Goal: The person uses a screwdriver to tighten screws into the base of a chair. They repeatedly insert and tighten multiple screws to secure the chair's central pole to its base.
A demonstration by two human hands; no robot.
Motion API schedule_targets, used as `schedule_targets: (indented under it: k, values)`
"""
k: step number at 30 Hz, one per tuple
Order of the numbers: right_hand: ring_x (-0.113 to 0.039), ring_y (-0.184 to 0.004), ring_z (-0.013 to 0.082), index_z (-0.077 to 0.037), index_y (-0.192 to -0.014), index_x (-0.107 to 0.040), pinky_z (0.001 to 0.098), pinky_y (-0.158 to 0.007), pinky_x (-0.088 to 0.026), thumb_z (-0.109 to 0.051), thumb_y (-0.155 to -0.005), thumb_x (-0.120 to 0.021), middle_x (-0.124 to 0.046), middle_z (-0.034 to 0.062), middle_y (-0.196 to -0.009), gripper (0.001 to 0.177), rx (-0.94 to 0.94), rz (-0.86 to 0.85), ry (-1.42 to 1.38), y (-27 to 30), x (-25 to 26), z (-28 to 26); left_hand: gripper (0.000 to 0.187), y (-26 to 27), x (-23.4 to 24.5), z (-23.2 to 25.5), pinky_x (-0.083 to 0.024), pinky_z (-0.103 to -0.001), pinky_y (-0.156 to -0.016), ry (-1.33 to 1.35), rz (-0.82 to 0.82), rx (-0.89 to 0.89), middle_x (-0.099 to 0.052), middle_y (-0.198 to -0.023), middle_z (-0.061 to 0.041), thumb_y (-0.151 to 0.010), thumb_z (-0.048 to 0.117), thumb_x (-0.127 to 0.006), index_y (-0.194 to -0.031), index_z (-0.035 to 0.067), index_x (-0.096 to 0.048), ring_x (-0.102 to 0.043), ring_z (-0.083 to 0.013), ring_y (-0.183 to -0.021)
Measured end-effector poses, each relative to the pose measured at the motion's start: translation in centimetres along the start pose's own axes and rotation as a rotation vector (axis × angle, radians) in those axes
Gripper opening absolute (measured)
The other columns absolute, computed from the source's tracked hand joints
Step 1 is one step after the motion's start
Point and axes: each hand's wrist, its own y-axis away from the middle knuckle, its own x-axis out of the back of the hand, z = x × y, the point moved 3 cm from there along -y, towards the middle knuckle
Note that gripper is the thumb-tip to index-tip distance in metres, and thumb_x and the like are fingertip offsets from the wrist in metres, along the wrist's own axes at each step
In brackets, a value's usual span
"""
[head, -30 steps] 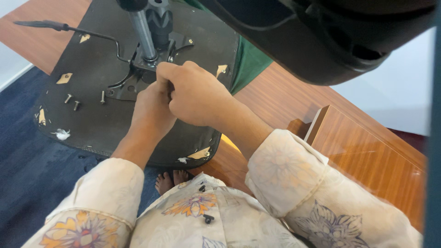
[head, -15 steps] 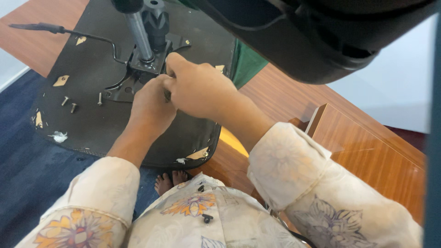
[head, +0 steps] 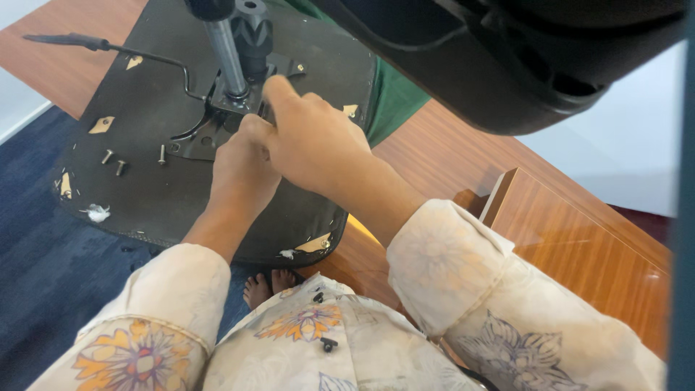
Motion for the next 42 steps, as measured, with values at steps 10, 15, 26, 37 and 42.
schedule_targets:
  k: [10,15,26,37,42]
  values:
    - [-0.070,-0.092,0.0473,-0.007,-0.111,-0.050,0.0572,-0.083,-0.051,-0.040,-0.097,-0.054,-0.074,0.0241,-0.091,0.036,-0.133,-0.062,0.021,0.3,0.6,0.6,0.024,0.8,-0.2,1.1,-0.050,-0.051,-0.086,-0.022,0.027,-0.142,-0.070,-0.103,-0.017,-0.088,0.006,-0.064,-0.111,0.007,-0.062,-0.066,-0.0408,-0.104]
    - [-0.069,-0.098,0.0434,-0.005,-0.104,-0.056,0.0513,-0.085,-0.051,-0.018,-0.095,-0.063,-0.073,0.0220,-0.094,0.018,0.230,0.009,-0.141,-0.3,-0.3,1.3,0.027,0.8,-0.7,-0.1,-0.052,-0.048,-0.087,0.110,0.007,-0.190,-0.072,-0.108,-0.017,-0.089,0.002,-0.058,-0.115,0.006,-0.062,-0.065,-0.0417,-0.110]
    - [-0.068,-0.095,0.0476,-0.012,-0.117,-0.054,0.0553,-0.083,-0.050,-0.039,-0.096,-0.062,-0.073,0.0246,-0.098,0.035,0.098,-0.096,-0.010,0.0,0.1,-1.0,0.029,-0.4,0.2,-0.2,-0.055,-0.044,-0.087,-0.105,0.009,-0.003,-0.073,-0.102,-0.018,-0.088,0.023,-0.073,-0.106,0.002,-0.064,-0.070,-0.0379,-0.103]
    - [-0.071,-0.093,0.0374,-0.013,-0.102,-0.063,0.0479,-0.080,-0.053,-0.014,-0.084,-0.062,-0.076,0.0122,-0.094,0.018,0.230,-0.196,-0.041,-0.1,0.7,0.5,0.028,0.1,-0.9,-1.6,-0.054,-0.044,-0.083,0.067,-0.061,-0.058,-0.075,-0.100,-0.015,-0.087,0.021,-0.067,-0.113,0.009,-0.067,-0.070,-0.0374,-0.100]
    - [-0.070,-0.097,0.0359,-0.009,-0.079,-0.067,0.0442,-0.080,-0.055,-0.003,-0.074,-0.063,-0.075,0.0120,-0.086,0.009,0.402,-0.158,-0.026,0.0,-0.4,0.8,0.028,-0.1,-0.5,-1.9,-0.054,-0.045,-0.084,-0.048,-0.066,0.016,-0.075,-0.101,-0.016,-0.089,0.026,-0.069,-0.113,0.012,-0.068,-0.070,-0.0384,-0.101]
